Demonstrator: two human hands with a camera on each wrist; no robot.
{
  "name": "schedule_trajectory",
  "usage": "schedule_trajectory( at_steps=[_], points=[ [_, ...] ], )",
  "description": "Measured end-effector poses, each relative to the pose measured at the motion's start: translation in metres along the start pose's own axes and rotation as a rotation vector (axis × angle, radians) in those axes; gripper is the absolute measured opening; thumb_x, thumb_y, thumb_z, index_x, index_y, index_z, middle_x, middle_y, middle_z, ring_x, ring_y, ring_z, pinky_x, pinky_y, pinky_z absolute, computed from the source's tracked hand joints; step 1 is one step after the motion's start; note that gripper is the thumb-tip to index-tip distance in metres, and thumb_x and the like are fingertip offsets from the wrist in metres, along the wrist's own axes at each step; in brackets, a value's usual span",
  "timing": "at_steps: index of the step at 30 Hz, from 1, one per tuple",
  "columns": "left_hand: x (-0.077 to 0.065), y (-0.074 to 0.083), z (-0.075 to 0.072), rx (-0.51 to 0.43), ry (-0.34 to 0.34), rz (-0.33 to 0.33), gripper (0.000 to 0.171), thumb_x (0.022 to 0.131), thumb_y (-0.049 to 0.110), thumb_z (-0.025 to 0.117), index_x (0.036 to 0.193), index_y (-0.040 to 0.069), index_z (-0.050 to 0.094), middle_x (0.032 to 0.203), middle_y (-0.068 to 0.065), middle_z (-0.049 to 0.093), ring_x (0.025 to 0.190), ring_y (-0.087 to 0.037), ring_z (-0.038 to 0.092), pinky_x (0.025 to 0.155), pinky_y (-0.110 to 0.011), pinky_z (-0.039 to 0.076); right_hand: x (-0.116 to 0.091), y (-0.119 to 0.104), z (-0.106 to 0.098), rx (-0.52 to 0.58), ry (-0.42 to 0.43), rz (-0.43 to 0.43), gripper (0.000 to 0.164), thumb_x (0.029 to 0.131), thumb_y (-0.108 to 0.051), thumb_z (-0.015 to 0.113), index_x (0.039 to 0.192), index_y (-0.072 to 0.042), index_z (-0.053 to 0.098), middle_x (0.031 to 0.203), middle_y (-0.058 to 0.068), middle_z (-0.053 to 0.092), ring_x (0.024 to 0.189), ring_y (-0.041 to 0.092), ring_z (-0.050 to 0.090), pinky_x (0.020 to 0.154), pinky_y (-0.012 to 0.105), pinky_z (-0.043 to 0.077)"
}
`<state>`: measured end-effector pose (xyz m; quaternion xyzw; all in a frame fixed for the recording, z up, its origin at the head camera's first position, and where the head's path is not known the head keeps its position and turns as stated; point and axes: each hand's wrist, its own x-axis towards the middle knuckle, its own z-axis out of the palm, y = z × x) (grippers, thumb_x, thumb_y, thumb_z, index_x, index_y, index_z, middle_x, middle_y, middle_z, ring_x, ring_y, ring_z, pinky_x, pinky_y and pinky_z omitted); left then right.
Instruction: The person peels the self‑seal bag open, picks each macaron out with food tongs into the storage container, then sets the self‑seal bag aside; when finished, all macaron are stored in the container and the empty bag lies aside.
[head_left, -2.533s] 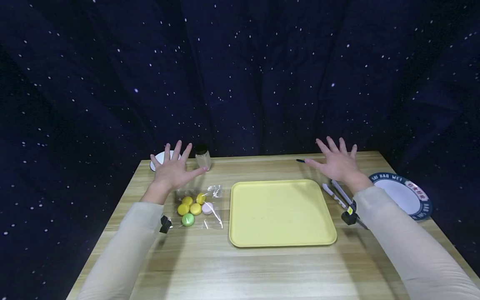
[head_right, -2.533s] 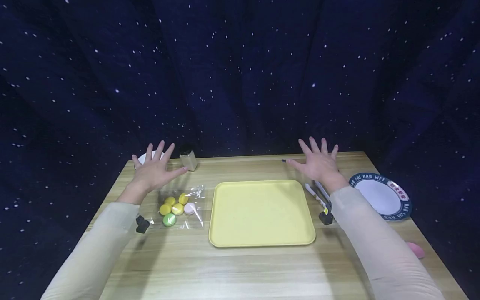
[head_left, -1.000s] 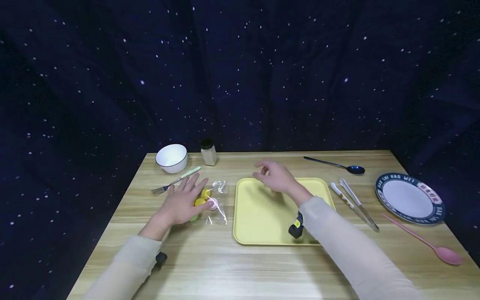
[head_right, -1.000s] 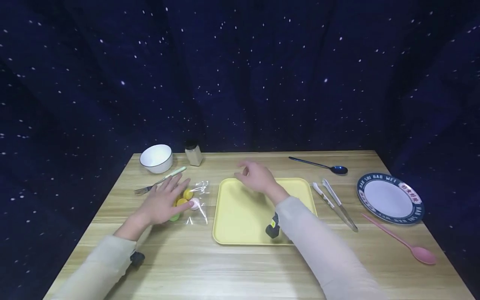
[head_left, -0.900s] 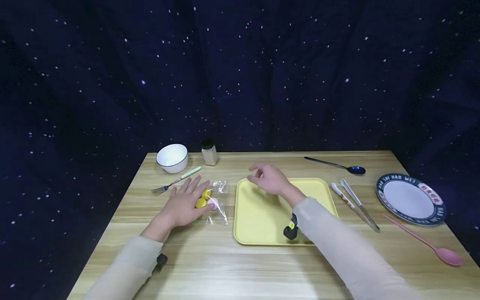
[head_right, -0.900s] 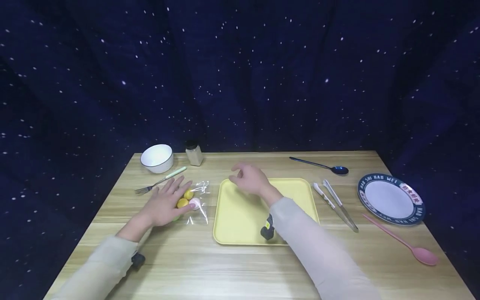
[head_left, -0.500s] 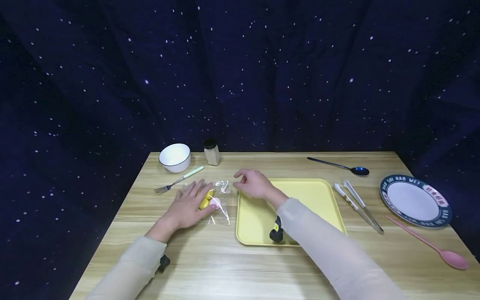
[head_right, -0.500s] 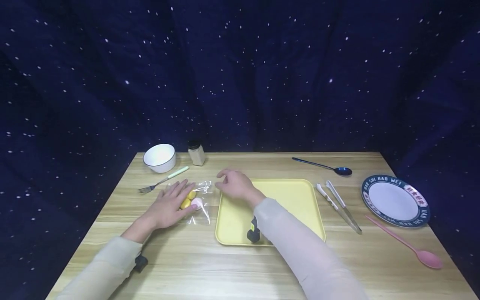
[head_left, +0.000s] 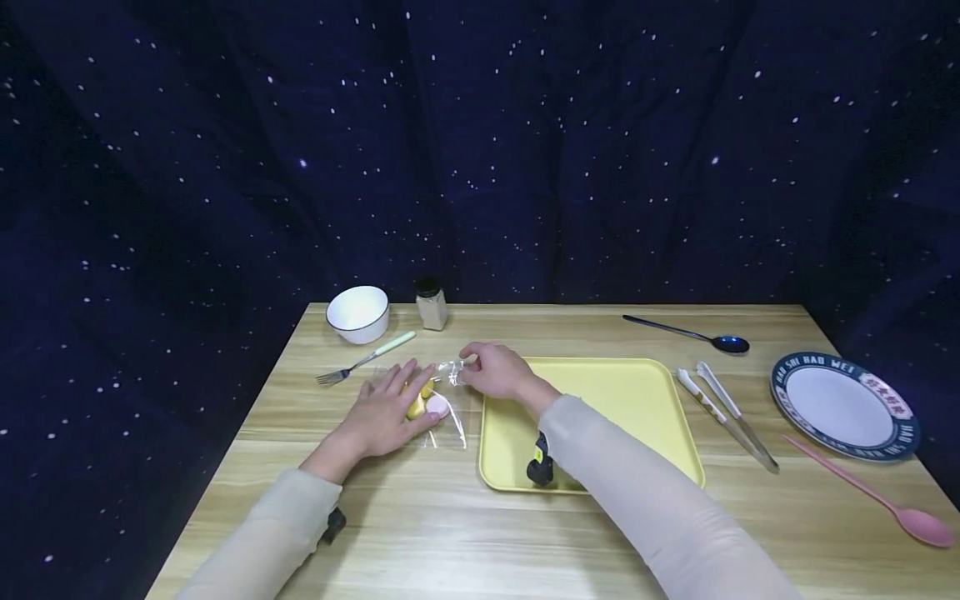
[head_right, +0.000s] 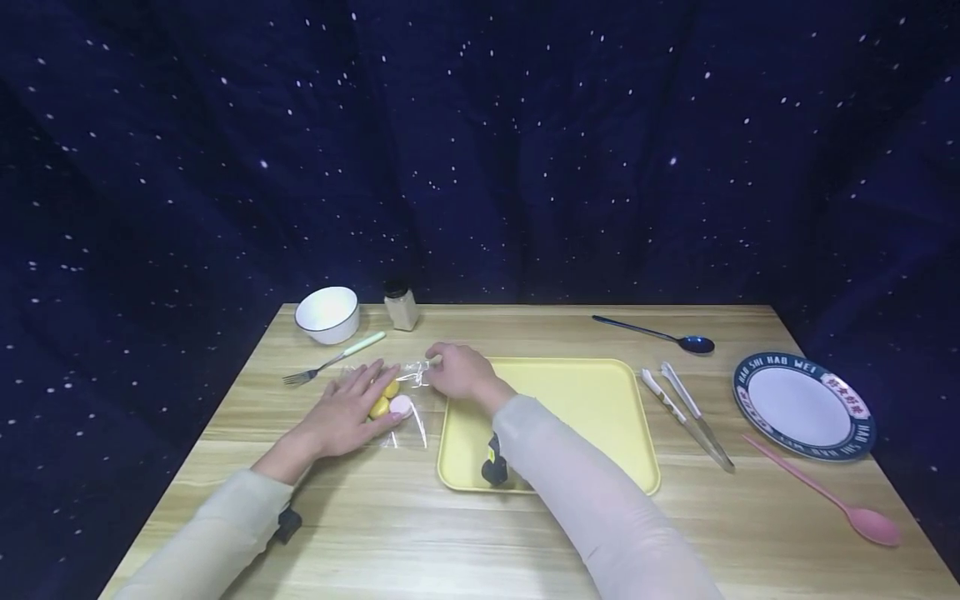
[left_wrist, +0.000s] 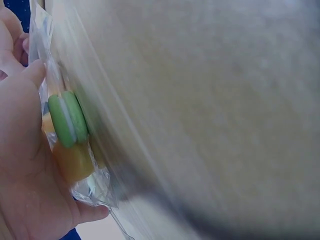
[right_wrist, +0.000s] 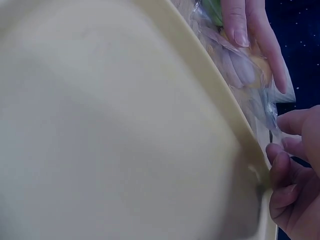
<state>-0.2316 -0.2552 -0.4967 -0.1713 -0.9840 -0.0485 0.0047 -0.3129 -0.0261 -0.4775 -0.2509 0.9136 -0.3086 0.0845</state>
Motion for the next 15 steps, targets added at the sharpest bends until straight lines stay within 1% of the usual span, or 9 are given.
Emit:
schedule_trajectory(
  at_steps=[5, 10, 15],
  points=[
    [-0.0009, 0.0002, -0.0006, 0.0, -0.004, -0.005, 0.077, 0.089, 0.071, 0.036, 0.153, 0.032, 0.015, 0.157, -0.009, 0.016, 0.139, -0.04, 0.02, 0.099, -0.074, 0.02, 0.0011, -0.0004, -0.0005, 0.005, 0.001, -0.004, 0.034, 0.09, -0.034, 0.064, 0.119, -0.017, 0.061, 0.08, -0.005, 0.061, 0.067, 0.012, 0.056, 0.063, 0.029, 0.046],
    [-0.0011, 0.0014, -0.002, 0.007, -0.021, -0.008, 0.078, 0.089, 0.072, 0.034, 0.153, 0.033, 0.011, 0.157, -0.011, 0.015, 0.14, -0.04, 0.019, 0.1, -0.073, 0.019, 0.004, 0.0003, 0.0, 0.032, 0.001, -0.006, 0.024, 0.092, -0.031, 0.062, 0.111, -0.017, 0.062, 0.079, -0.004, 0.06, 0.065, 0.013, 0.055, 0.06, 0.029, 0.046],
    [-0.0007, 0.0023, -0.0032, 0.001, -0.022, -0.004, 0.079, 0.089, 0.071, 0.035, 0.153, 0.031, 0.013, 0.157, -0.011, 0.015, 0.139, -0.041, 0.019, 0.1, -0.073, 0.019, 0.0075, 0.0003, 0.0005, 0.053, -0.005, 0.011, 0.016, 0.095, -0.027, 0.057, 0.103, -0.015, 0.062, 0.084, -0.003, 0.061, 0.071, 0.013, 0.056, 0.064, 0.028, 0.048]
  ],
)
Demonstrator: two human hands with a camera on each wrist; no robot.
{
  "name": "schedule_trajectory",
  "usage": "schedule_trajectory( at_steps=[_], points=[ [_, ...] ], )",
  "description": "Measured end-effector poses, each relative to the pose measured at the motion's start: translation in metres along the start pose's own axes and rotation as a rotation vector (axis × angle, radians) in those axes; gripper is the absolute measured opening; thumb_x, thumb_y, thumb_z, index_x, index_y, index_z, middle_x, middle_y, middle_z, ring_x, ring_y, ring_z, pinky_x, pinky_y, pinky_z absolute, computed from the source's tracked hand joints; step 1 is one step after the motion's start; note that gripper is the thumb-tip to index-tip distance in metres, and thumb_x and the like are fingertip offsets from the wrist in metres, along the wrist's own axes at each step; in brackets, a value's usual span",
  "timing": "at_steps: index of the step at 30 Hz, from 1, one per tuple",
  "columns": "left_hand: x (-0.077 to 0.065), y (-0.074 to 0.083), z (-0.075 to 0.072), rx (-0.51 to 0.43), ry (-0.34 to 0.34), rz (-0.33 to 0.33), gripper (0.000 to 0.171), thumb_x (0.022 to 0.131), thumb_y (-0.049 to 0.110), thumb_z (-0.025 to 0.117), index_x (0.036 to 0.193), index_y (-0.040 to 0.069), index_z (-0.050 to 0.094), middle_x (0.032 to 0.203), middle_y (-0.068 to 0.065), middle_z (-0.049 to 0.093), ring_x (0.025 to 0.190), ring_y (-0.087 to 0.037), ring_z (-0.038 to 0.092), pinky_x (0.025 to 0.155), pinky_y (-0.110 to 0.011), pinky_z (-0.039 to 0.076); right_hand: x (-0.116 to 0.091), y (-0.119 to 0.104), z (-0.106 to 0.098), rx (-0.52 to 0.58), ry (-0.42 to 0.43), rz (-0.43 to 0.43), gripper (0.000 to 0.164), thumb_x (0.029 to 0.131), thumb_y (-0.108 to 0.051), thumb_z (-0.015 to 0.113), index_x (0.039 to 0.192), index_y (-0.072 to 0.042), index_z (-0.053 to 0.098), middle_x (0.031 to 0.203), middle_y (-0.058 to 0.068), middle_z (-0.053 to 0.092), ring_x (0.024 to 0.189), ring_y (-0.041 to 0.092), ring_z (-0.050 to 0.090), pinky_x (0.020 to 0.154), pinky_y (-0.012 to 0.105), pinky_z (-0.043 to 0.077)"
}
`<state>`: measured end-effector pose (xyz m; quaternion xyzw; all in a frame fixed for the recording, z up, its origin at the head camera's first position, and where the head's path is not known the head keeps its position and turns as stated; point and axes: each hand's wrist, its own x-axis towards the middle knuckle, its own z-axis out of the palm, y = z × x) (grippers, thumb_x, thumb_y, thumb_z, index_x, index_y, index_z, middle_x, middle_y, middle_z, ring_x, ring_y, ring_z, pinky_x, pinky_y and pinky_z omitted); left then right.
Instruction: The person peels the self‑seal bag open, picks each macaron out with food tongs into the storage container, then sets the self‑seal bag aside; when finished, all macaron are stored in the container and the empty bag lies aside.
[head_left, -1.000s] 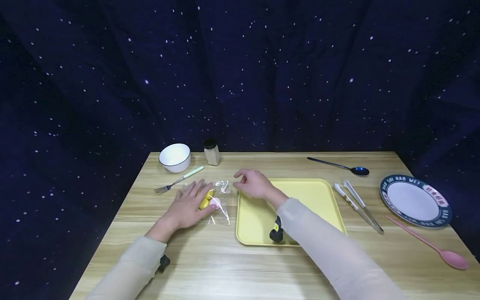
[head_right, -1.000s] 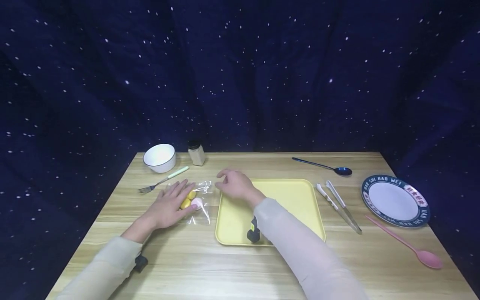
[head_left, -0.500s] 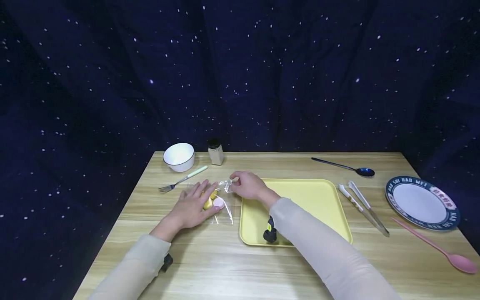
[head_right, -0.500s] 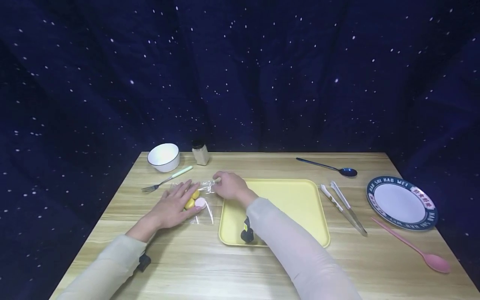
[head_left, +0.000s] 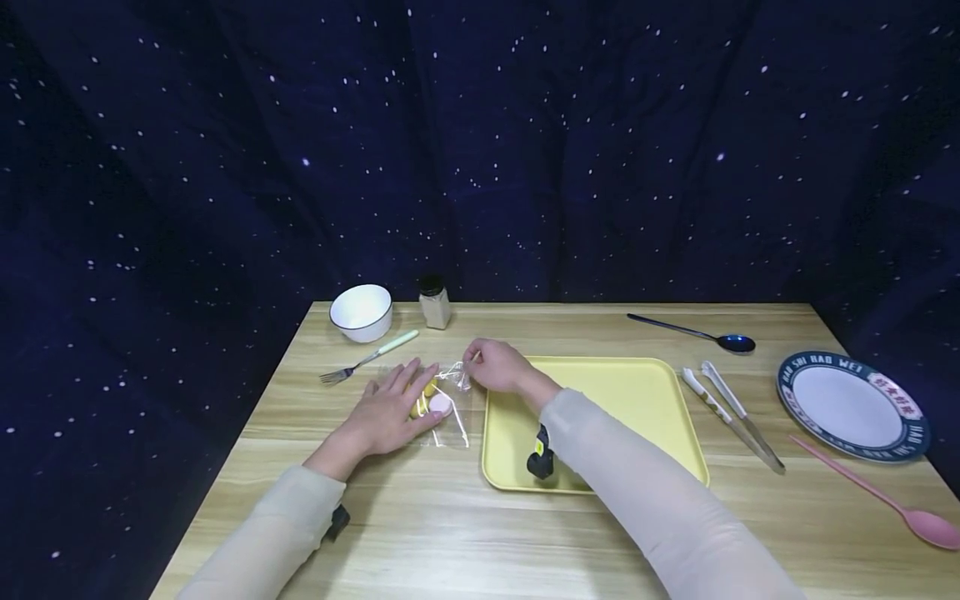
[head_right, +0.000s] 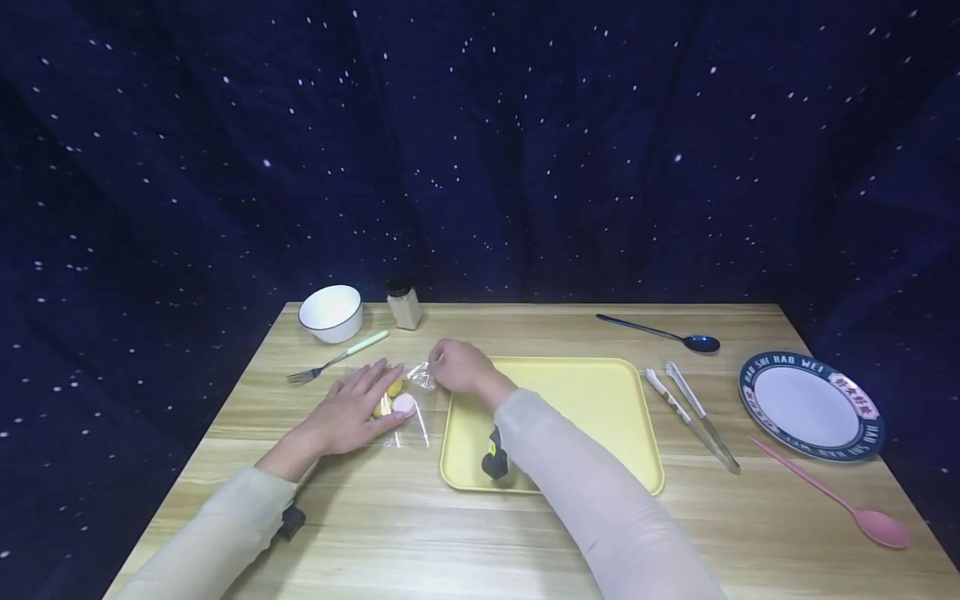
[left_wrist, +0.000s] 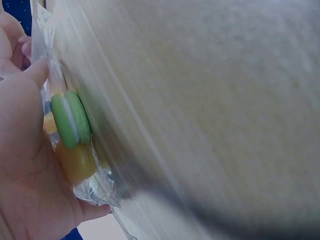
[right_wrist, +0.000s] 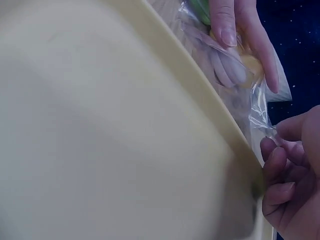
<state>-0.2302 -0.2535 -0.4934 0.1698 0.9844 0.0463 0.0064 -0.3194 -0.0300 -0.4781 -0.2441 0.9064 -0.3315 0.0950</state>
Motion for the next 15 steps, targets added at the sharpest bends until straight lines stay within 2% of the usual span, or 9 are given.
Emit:
schedule_trajectory(
  at_steps=[7, 15],
  points=[
    [0.0008, 0.0009, -0.0016, -0.012, -0.033, -0.006, 0.077, 0.09, 0.069, 0.036, 0.153, 0.031, 0.013, 0.157, -0.011, 0.014, 0.14, -0.04, 0.018, 0.102, -0.071, 0.02, 0.0022, 0.0007, 0.0008, -0.013, -0.023, 0.024, 0.016, 0.098, -0.026, 0.051, 0.103, -0.014, 0.06, 0.088, -0.003, 0.061, 0.075, 0.012, 0.056, 0.067, 0.026, 0.048],
    [0.0006, -0.0003, -0.0039, -0.027, -0.063, -0.019, 0.076, 0.09, 0.07, 0.035, 0.153, 0.033, 0.014, 0.157, -0.008, 0.017, 0.14, -0.04, 0.018, 0.101, -0.072, 0.02, -0.0009, 0.003, -0.0006, 0.015, -0.02, -0.044, 0.013, 0.1, -0.025, 0.049, 0.099, -0.016, 0.058, 0.085, -0.002, 0.059, 0.078, 0.014, 0.055, 0.073, 0.029, 0.048]
  ],
)
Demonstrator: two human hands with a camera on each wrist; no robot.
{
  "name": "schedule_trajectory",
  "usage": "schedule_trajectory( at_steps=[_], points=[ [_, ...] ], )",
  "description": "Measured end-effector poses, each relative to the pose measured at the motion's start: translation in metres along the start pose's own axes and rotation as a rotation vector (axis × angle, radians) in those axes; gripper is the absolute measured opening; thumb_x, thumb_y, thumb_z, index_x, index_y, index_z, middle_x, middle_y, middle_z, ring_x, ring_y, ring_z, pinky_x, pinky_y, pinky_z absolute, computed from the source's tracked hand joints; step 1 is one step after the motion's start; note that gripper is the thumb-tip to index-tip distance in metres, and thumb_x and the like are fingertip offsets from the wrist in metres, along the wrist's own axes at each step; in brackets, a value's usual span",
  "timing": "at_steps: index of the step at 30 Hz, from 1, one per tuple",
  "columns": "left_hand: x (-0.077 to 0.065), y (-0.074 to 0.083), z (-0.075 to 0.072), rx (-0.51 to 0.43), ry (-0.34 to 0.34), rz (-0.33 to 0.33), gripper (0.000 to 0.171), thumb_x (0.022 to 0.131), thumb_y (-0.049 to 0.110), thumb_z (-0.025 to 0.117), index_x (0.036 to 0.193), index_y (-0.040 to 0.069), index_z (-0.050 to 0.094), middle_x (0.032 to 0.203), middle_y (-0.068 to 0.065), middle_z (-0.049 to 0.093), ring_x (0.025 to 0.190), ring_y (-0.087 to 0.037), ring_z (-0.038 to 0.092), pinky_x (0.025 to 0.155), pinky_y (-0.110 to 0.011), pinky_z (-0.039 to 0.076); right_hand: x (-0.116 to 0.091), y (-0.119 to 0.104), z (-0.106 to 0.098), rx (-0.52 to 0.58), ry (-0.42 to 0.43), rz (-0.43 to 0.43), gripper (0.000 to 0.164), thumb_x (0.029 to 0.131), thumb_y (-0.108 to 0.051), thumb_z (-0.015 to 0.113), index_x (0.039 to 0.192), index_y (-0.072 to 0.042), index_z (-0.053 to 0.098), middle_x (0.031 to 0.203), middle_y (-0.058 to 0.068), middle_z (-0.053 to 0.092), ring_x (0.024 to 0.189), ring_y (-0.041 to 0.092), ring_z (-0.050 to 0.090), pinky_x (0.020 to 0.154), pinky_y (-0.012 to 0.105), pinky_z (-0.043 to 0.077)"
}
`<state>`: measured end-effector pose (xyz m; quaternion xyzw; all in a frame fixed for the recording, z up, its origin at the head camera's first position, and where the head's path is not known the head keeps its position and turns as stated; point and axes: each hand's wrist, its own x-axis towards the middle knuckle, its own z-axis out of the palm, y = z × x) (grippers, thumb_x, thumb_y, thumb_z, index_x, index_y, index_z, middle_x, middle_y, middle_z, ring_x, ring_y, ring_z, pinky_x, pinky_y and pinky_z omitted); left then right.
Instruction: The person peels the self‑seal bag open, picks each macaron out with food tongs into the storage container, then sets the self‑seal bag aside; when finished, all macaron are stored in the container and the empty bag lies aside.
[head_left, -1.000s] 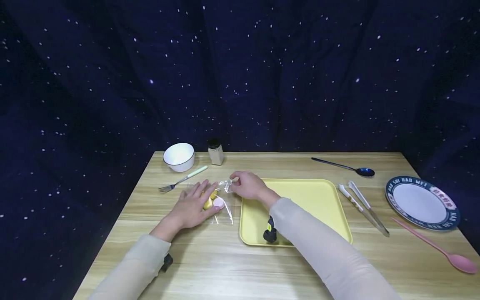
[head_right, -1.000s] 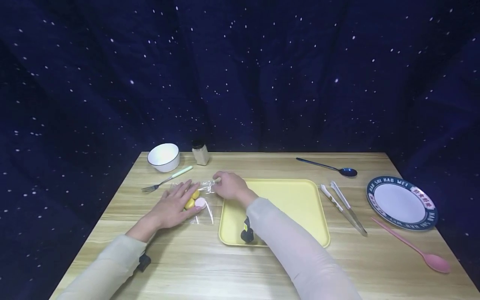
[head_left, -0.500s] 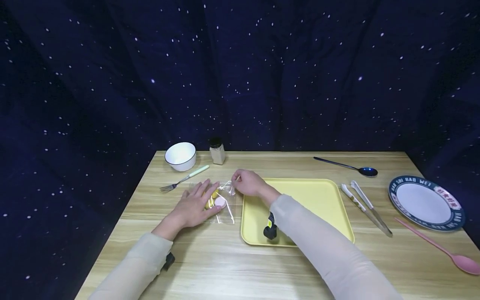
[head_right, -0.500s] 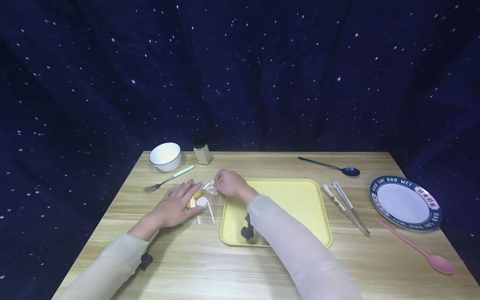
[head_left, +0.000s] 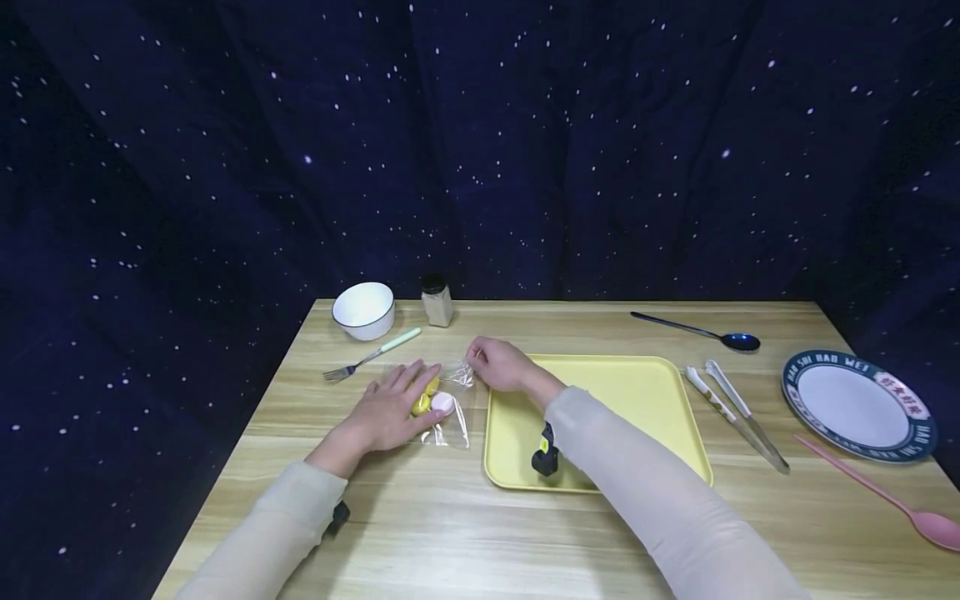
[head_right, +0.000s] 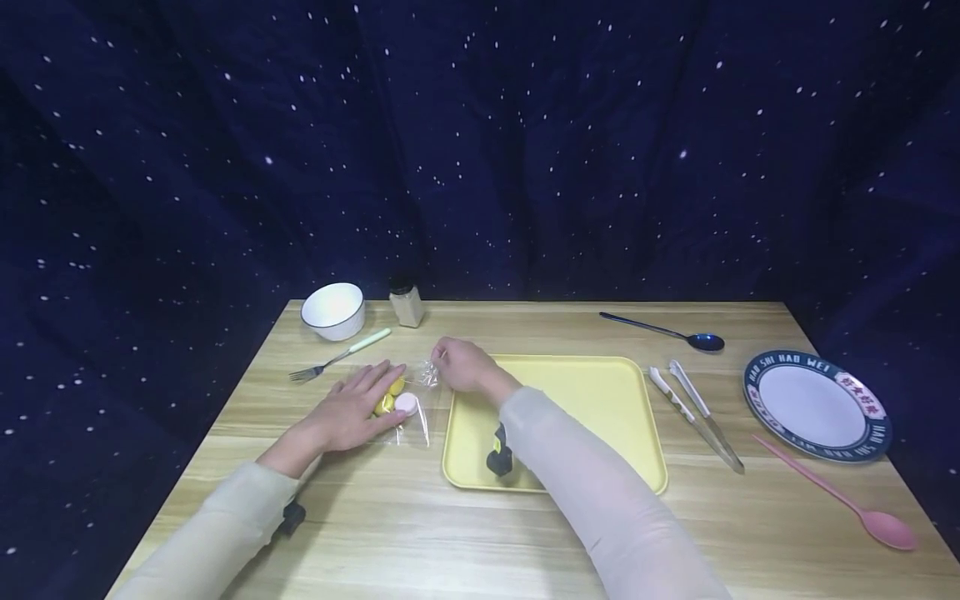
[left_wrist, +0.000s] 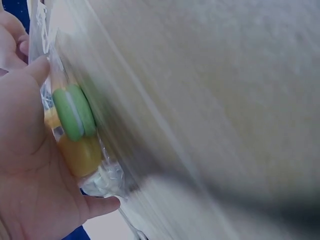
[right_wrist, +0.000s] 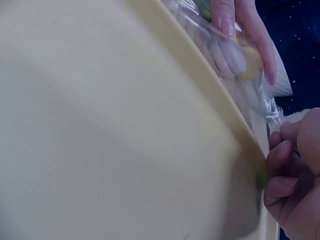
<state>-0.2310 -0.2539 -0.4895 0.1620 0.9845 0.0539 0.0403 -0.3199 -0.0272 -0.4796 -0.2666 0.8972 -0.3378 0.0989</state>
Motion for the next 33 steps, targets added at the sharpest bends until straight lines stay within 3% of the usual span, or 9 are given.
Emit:
schedule_trajectory(
  at_steps=[15, 24, 33],
  points=[
    [-0.001, 0.003, -0.007, -0.007, -0.022, 0.0, 0.075, 0.089, 0.07, 0.037, 0.152, 0.034, 0.016, 0.156, -0.006, 0.021, 0.14, -0.039, 0.02, 0.1, -0.072, 0.021, -0.004, 0.011, -0.001, 0.148, 0.001, -0.093, 0.009, 0.1, -0.022, 0.05, 0.098, -0.015, 0.056, 0.085, -0.001, 0.058, 0.08, 0.014, 0.054, 0.074, 0.029, 0.048],
    [-0.001, 0.005, -0.006, -0.011, -0.027, -0.006, 0.075, 0.09, 0.069, 0.038, 0.152, 0.035, 0.015, 0.156, -0.006, 0.021, 0.14, -0.04, 0.018, 0.1, -0.073, 0.02, -0.004, 0.011, -0.003, 0.141, -0.043, -0.064, 0.016, 0.095, -0.027, 0.059, 0.108, -0.018, 0.06, 0.081, 0.0, 0.058, 0.073, 0.016, 0.055, 0.068, 0.031, 0.047],
    [-0.003, 0.004, -0.009, -0.014, -0.051, -0.018, 0.076, 0.089, 0.071, 0.037, 0.152, 0.035, 0.013, 0.156, -0.006, 0.02, 0.14, -0.04, 0.017, 0.099, -0.074, 0.019, -0.005, 0.012, -0.01, 0.09, 0.003, -0.087, 0.014, 0.099, -0.028, 0.052, 0.101, -0.017, 0.06, 0.089, 0.003, 0.062, 0.079, 0.014, 0.055, 0.073, 0.032, 0.047]
  ],
)
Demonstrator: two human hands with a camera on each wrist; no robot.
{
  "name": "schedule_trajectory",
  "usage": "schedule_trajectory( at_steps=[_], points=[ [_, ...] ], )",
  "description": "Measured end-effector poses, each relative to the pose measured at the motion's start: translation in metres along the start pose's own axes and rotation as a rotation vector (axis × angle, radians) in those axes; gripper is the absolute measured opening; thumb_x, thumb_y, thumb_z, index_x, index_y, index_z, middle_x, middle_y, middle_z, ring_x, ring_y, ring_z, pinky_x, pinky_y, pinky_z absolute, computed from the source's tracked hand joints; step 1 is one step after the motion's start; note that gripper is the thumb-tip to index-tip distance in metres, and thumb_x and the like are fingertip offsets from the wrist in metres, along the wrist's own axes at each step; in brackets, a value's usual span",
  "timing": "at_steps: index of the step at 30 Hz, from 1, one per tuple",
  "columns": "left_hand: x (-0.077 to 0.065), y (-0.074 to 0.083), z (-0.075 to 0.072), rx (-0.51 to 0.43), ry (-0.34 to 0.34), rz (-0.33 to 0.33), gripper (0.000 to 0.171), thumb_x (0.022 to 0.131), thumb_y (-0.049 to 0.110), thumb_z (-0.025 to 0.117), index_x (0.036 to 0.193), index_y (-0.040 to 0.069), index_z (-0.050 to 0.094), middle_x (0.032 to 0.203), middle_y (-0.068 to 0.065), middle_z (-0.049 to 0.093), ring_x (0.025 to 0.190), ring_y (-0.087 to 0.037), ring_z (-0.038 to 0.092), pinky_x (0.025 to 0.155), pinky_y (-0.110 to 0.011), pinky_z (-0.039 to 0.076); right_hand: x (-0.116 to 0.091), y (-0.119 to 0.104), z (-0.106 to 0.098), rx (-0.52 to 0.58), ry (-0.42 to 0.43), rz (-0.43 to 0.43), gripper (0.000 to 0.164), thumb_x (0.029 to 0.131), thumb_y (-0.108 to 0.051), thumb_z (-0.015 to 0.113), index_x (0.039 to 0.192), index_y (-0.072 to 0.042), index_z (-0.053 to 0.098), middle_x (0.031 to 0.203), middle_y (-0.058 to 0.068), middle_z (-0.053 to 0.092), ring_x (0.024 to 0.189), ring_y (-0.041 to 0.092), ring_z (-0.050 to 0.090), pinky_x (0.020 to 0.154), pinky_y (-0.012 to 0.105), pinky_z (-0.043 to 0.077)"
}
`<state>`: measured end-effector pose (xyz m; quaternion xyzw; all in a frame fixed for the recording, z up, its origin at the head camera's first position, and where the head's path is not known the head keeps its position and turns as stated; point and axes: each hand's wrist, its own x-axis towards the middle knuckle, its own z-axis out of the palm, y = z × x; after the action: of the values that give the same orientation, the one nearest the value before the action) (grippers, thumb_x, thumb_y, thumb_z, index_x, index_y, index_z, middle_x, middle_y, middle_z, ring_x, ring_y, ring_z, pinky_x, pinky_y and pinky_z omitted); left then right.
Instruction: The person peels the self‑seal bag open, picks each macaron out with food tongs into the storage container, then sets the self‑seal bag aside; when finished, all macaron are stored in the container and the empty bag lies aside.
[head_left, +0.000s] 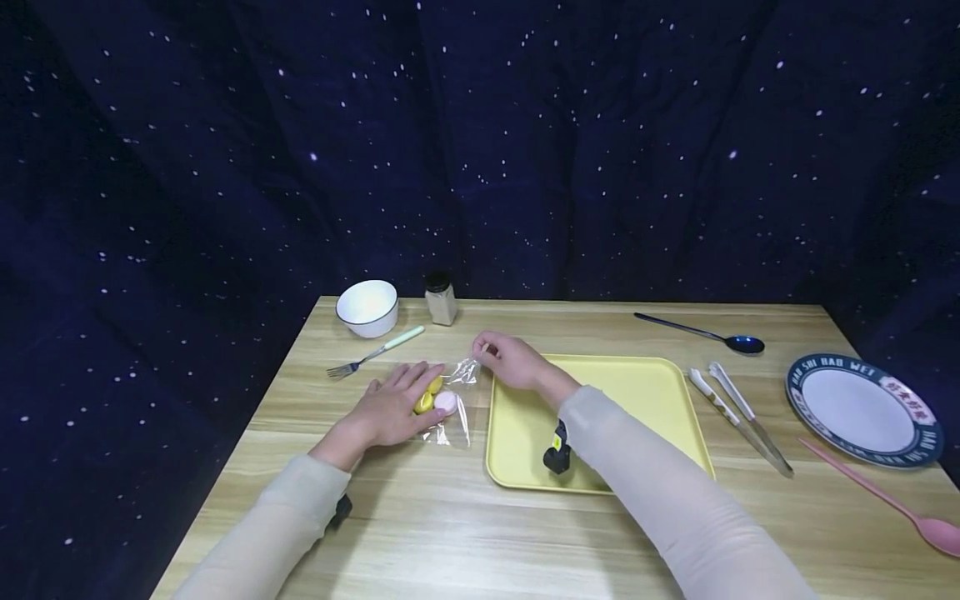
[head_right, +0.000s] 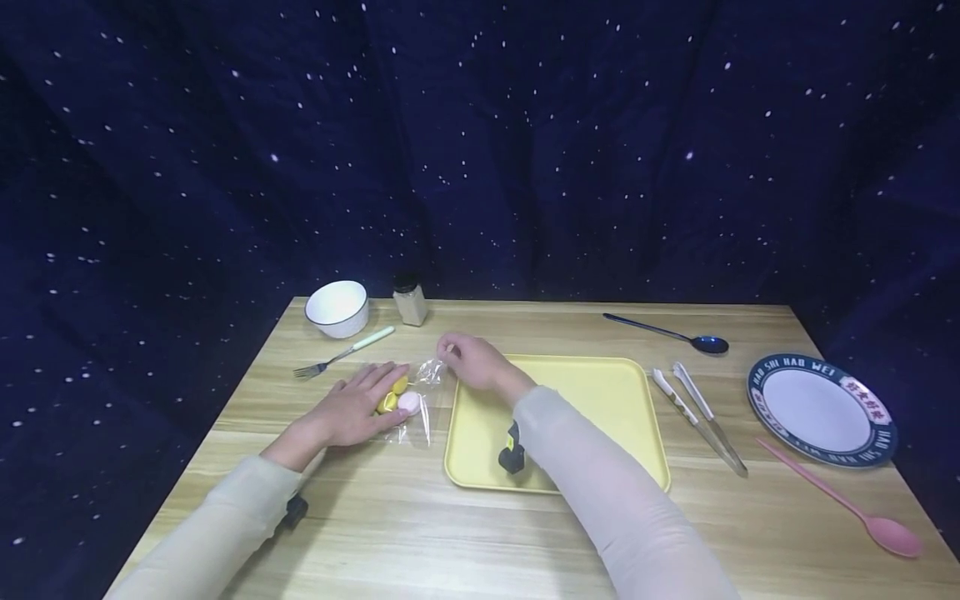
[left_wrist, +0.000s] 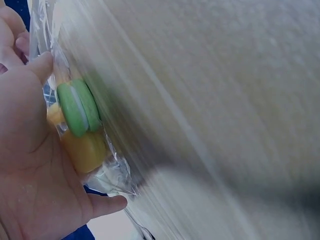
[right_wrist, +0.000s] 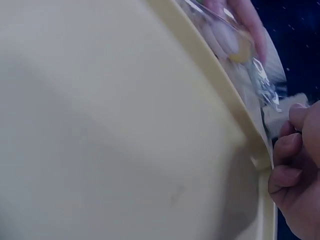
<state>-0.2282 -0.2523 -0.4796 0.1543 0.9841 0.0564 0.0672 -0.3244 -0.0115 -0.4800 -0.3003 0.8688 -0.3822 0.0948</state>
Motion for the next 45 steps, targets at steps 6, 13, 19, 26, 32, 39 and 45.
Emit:
schedule_trajectory(
  at_steps=[6, 13, 19, 26, 32, 39, 45],
  points=[
    [0.0, -0.004, 0.001, 0.004, -0.001, -0.01, 0.077, 0.088, 0.072, 0.036, 0.152, 0.036, 0.013, 0.156, -0.005, 0.02, 0.14, -0.039, 0.016, 0.099, -0.074, 0.019, 0.002, 0.0, -0.001, 0.011, -0.022, -0.008, 0.02, 0.096, -0.029, 0.058, 0.112, -0.017, 0.061, 0.089, 0.001, 0.061, 0.079, 0.015, 0.056, 0.071, 0.032, 0.048],
    [0.004, -0.004, 0.006, -0.001, 0.006, 0.008, 0.076, 0.088, 0.072, 0.036, 0.152, 0.037, 0.012, 0.157, -0.006, 0.019, 0.141, -0.039, 0.015, 0.098, -0.075, 0.019, 0.004, -0.004, 0.003, -0.066, -0.015, -0.027, 0.014, 0.094, -0.03, 0.061, 0.103, -0.021, 0.065, 0.081, -0.005, 0.06, 0.073, 0.013, 0.054, 0.067, 0.03, 0.046],
    [0.007, -0.005, 0.008, -0.012, 0.001, 0.013, 0.076, 0.088, 0.072, 0.037, 0.152, 0.038, 0.011, 0.157, -0.006, 0.017, 0.141, -0.04, 0.013, 0.099, -0.074, 0.019, 0.003, -0.007, 0.002, -0.098, 0.002, -0.043, 0.006, 0.095, -0.028, 0.06, 0.095, -0.023, 0.063, 0.076, -0.006, 0.059, 0.069, 0.012, 0.053, 0.066, 0.029, 0.045],
    [0.003, -0.003, 0.001, -0.016, -0.003, 0.008, 0.074, 0.09, 0.069, 0.038, 0.152, 0.038, 0.012, 0.156, -0.007, 0.019, 0.141, -0.04, 0.015, 0.101, -0.072, 0.021, 0.001, -0.004, -0.005, 0.036, -0.025, -0.083, 0.01, 0.098, -0.023, 0.055, 0.093, -0.016, 0.06, 0.085, 0.002, 0.06, 0.077, 0.014, 0.054, 0.071, 0.03, 0.048],
    [0.001, -0.006, -0.001, -0.003, -0.011, 0.006, 0.073, 0.09, 0.069, 0.037, 0.151, 0.04, 0.011, 0.156, -0.007, 0.019, 0.14, -0.04, 0.015, 0.1, -0.072, 0.021, -0.001, -0.001, -0.008, 0.067, -0.066, -0.088, 0.018, 0.095, -0.024, 0.06, 0.111, -0.017, 0.061, 0.09, 0.001, 0.06, 0.079, 0.016, 0.057, 0.069, 0.031, 0.05],
    [0.001, -0.008, 0.001, 0.006, -0.022, 0.019, 0.076, 0.088, 0.072, 0.036, 0.152, 0.04, 0.009, 0.157, -0.006, 0.018, 0.141, -0.04, 0.015, 0.101, -0.071, 0.022, 0.001, -0.012, -0.003, -0.169, -0.1, -0.166, 0.023, 0.094, -0.03, 0.061, 0.116, -0.024, 0.061, 0.073, -0.003, 0.056, 0.061, 0.011, 0.052, 0.059, 0.03, 0.045],
    [0.001, -0.009, 0.001, 0.008, -0.024, 0.036, 0.076, 0.088, 0.072, 0.036, 0.152, 0.039, 0.01, 0.157, -0.006, 0.018, 0.141, -0.039, 0.016, 0.103, -0.068, 0.021, -0.001, -0.012, -0.002, -0.157, -0.095, -0.175, 0.014, 0.098, -0.031, 0.055, 0.101, -0.022, 0.064, 0.074, -0.008, 0.056, 0.067, 0.01, 0.051, 0.062, 0.028, 0.044]
  ],
)
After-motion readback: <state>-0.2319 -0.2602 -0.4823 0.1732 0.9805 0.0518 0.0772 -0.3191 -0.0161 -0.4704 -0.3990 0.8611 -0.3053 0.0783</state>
